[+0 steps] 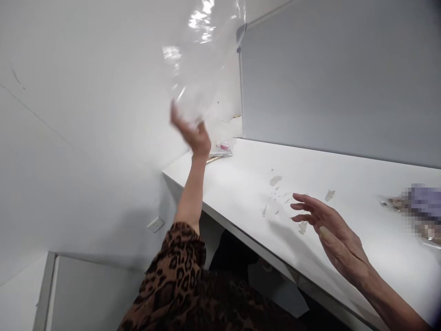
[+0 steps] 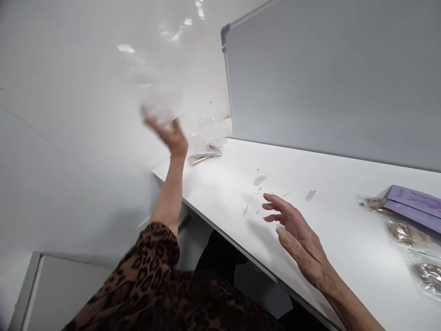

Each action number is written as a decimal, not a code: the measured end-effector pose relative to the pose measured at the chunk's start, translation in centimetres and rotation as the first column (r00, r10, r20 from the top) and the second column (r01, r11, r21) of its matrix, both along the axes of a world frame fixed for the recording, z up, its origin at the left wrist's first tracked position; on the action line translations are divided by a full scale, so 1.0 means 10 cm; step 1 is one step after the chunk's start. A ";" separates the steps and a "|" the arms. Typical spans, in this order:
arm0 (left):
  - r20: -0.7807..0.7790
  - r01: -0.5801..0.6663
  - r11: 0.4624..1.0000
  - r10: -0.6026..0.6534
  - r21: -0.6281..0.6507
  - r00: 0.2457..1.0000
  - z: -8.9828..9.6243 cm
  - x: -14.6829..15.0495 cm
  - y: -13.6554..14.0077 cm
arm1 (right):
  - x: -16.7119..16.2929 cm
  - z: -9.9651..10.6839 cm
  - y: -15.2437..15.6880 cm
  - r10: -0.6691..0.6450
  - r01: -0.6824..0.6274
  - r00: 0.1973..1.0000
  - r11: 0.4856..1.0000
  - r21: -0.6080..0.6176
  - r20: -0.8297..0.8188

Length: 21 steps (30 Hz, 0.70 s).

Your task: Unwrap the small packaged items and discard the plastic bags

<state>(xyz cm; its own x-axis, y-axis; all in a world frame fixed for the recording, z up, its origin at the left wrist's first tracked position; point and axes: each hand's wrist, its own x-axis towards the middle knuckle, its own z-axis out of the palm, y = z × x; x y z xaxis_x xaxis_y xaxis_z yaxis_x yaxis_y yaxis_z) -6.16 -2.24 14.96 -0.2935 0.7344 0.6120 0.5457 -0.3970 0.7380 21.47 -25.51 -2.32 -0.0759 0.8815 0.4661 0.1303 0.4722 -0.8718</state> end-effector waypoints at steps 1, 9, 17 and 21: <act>-0.073 -0.048 0.998 0.045 -0.046 0.996 0.03 0.03 0.19 | 0.01 -0.02 0.01 -0.010 0.010 1.000 1.000 -0.015 0.016; -0.508 -0.170 0.899 -0.065 -0.403 0.859 -1.36 0.22 0.54 | 0.10 -0.03 0.08 -0.074 0.080 0.992 0.995 -0.055 0.098; -0.614 -0.249 0.845 -0.114 -0.473 0.781 -1.71 0.28 0.95 | 0.12 0.01 0.11 -0.091 0.119 0.964 0.988 -0.099 0.250; -0.665 -0.305 0.866 -0.042 -0.396 0.745 -1.59 0.33 1.19 | 0.14 0.02 0.10 -0.104 0.127 0.957 0.990 -0.067 0.270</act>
